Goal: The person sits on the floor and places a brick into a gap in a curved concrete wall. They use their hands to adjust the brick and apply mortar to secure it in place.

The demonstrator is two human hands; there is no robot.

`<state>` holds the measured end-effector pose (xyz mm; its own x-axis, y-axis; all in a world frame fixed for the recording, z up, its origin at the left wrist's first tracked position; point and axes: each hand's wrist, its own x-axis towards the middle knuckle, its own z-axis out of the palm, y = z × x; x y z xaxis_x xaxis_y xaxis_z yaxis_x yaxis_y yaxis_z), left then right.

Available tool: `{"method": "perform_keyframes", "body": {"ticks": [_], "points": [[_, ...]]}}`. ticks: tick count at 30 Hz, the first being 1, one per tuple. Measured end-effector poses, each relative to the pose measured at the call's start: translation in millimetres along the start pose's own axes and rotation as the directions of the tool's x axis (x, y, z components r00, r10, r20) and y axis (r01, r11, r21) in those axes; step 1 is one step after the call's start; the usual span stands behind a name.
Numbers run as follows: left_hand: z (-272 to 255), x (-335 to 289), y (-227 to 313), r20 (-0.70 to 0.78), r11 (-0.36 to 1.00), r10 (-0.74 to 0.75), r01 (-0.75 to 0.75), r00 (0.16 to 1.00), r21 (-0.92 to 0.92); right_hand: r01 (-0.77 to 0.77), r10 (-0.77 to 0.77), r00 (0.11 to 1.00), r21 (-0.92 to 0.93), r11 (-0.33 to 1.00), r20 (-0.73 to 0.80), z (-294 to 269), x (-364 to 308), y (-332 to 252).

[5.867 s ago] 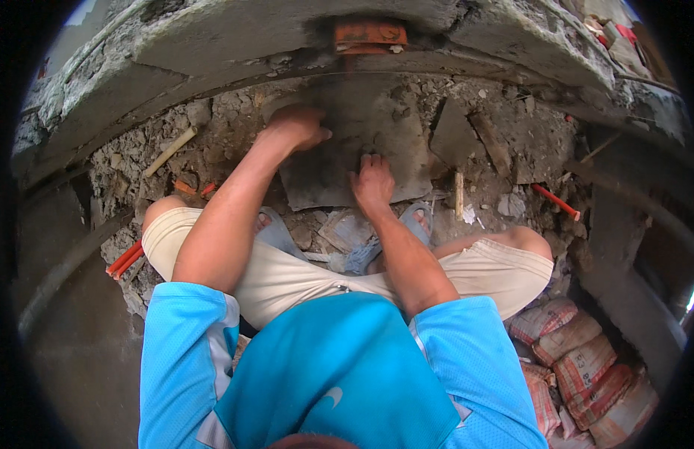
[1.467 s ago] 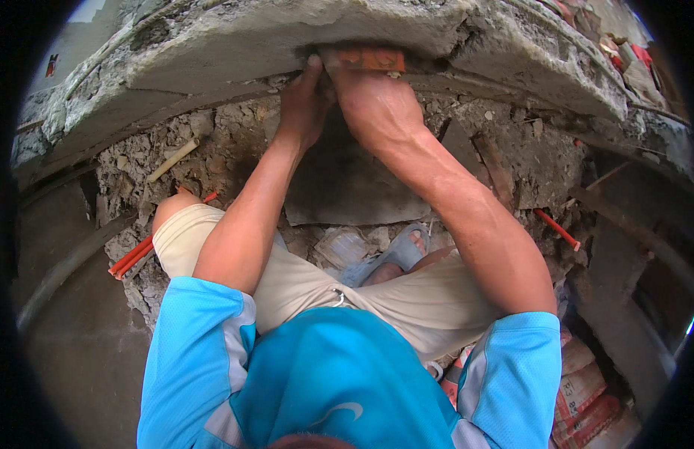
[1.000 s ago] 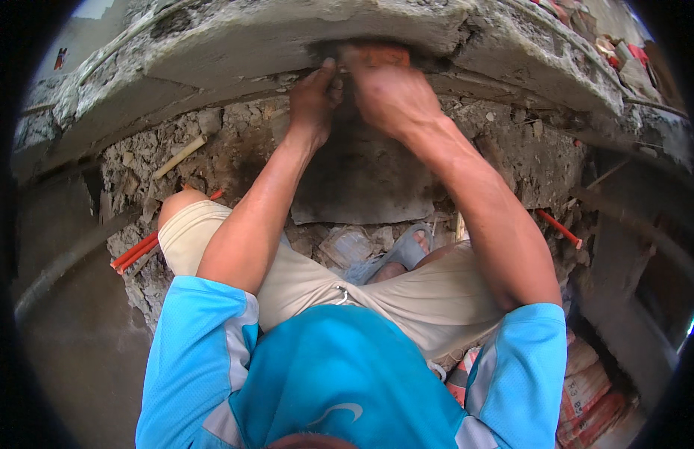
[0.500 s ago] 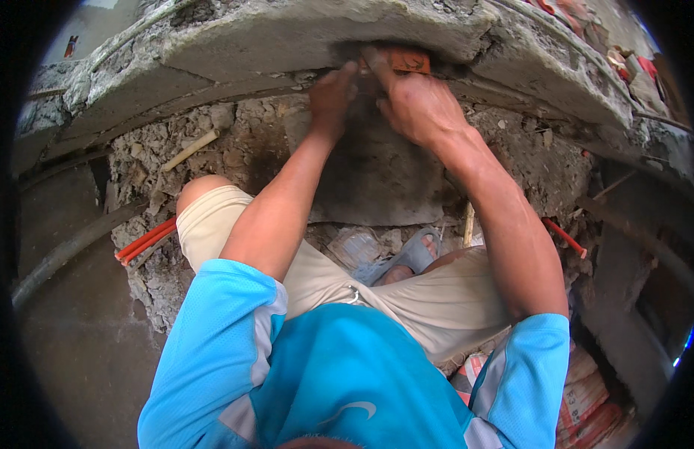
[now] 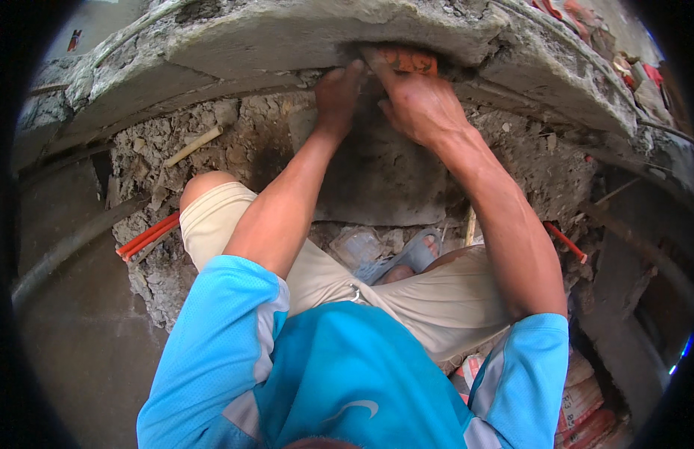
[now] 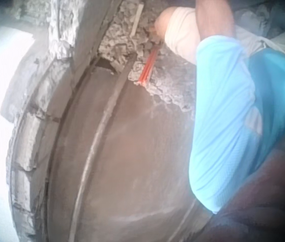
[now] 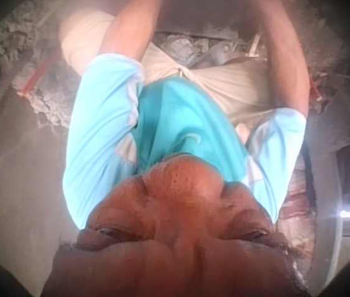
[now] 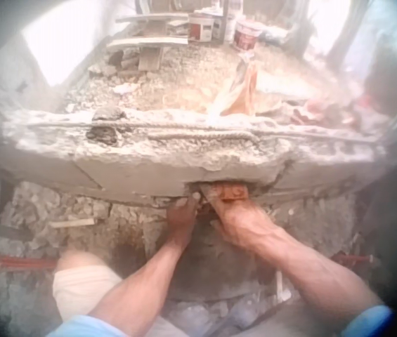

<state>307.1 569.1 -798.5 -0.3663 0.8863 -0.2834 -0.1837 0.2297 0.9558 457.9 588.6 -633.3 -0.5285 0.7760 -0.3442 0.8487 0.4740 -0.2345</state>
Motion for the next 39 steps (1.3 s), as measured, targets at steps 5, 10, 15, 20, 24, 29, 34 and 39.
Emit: {"method": "perform_keyframes", "body": {"ticks": [5, 10, 15, 20, 24, 29, 34, 39], "points": [[-16.0, -3.6, 12.5, 0.046, 0.990, 0.040, -0.046, 0.998, 0.135, 0.062, -0.051, 0.988, 0.072, 0.995, -0.149, -13.6, -9.5, 4.9], [-17.5, 5.1, 13.7, 0.053, 0.976, 0.105, -0.113, 0.993, 0.189, 0.080, -0.070, 0.983, 0.054, 0.995, -0.171, -8.0, -5.6, 11.9], [-5.3, 2.9, -3.1, -0.041, 0.976, 0.205, -0.201, 0.978, 0.083, -0.011, 0.013, 0.999, 0.059, 0.998, -0.029, -5.1, -8.0, 10.2], [-2.3, 1.6, -13.4, -0.050, 0.968, 0.241, -0.236, 0.969, 0.081, 0.061, -0.053, 0.994, 0.082, 0.995, -0.096, 5.5, -8.5, 20.1], [-2.9, 3.6, -9.2, -0.027, 0.952, 0.242, -0.232, 0.970, 0.198, 0.084, -0.078, 0.992, 0.057, 0.995, -0.101, 4.7, -6.5, 29.4], [-11.9, 4.1, 7.0, 0.021, 0.954, 0.192, -0.191, 0.981, 0.232, 0.113, -0.101, 0.987, 0.087, 0.990, -0.128, -9.2, -15.7, 30.9], [-18.5, 9.4, 14.7, -0.026, 0.968, 0.083, -0.075, 0.996, 0.240, 0.135, -0.123, 0.986, 0.106, 0.985, -0.109, -19.2, -17.5, 27.1], [-1.7, 1.3, 20.1, -0.085, 0.937, 0.201, -0.166, 0.976, 0.308, 0.146, -0.129, 0.977, 0.091, 0.985, -0.172, 0.7, -17.2, 45.0]]}}
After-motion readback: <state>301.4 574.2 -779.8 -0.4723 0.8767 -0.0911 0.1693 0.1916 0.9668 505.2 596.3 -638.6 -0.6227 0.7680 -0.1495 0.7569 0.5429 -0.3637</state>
